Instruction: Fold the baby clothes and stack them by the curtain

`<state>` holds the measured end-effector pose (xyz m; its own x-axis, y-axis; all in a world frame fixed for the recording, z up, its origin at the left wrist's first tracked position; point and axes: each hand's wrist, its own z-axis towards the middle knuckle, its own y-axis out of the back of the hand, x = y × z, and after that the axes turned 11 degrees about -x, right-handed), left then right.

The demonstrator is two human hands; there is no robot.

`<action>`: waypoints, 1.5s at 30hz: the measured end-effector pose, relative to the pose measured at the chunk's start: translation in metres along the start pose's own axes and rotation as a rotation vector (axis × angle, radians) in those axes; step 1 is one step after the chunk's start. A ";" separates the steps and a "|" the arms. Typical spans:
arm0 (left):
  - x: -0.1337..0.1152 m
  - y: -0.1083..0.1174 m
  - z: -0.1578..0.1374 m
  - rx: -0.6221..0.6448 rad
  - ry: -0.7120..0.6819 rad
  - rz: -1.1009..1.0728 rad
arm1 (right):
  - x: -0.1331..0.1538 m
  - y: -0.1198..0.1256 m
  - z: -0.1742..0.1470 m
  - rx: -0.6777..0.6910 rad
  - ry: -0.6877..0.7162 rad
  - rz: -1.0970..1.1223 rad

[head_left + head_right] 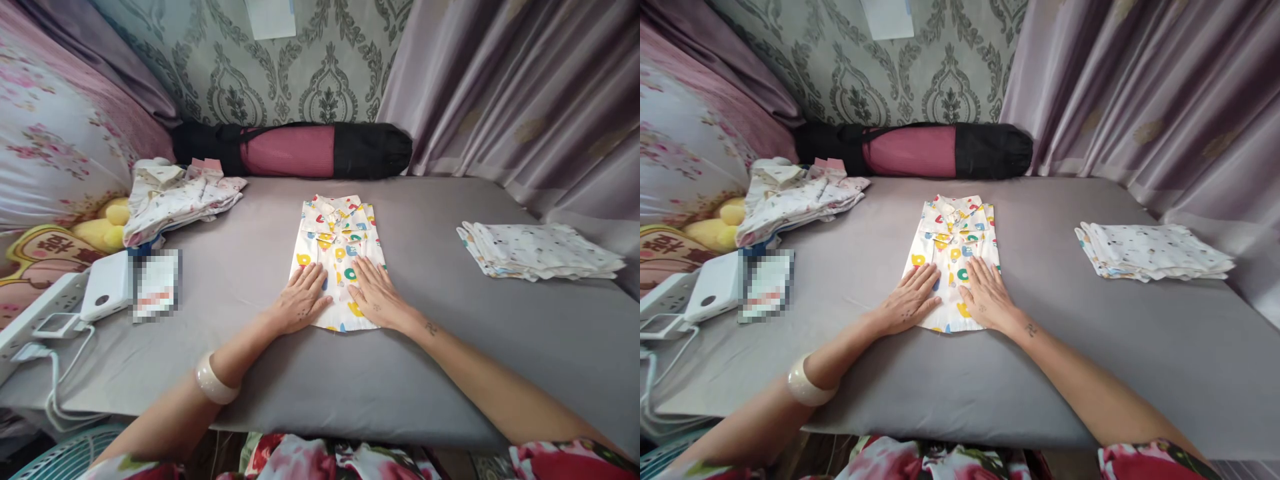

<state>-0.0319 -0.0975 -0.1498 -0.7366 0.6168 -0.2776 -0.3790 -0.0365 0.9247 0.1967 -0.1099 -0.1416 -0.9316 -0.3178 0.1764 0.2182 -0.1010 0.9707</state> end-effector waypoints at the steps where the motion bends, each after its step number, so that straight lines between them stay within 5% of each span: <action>1: -0.001 -0.001 0.000 -0.004 0.001 0.005 | 0.000 -0.001 0.000 -0.004 -0.001 -0.001; 9: -0.008 0.020 -0.008 -0.065 -0.023 -0.097 | -0.003 0.016 -0.010 0.105 0.005 0.144; 22: -0.017 0.040 -0.017 0.018 -0.155 -0.220 | 0.015 0.044 -0.045 0.189 0.250 0.244; 33: -0.022 0.038 -0.016 -0.088 -0.310 -0.097 | 0.022 0.039 -0.047 0.051 0.282 0.215; 45: -0.024 0.029 -0.015 -0.164 -0.217 -0.103 | 0.016 0.026 -0.042 -0.166 0.306 0.161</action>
<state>-0.0338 -0.1253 -0.1208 -0.5589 0.7773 -0.2889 -0.5438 -0.0805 0.8354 0.1994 -0.1577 -0.1203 -0.7572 -0.6064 0.2426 0.4220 -0.1707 0.8904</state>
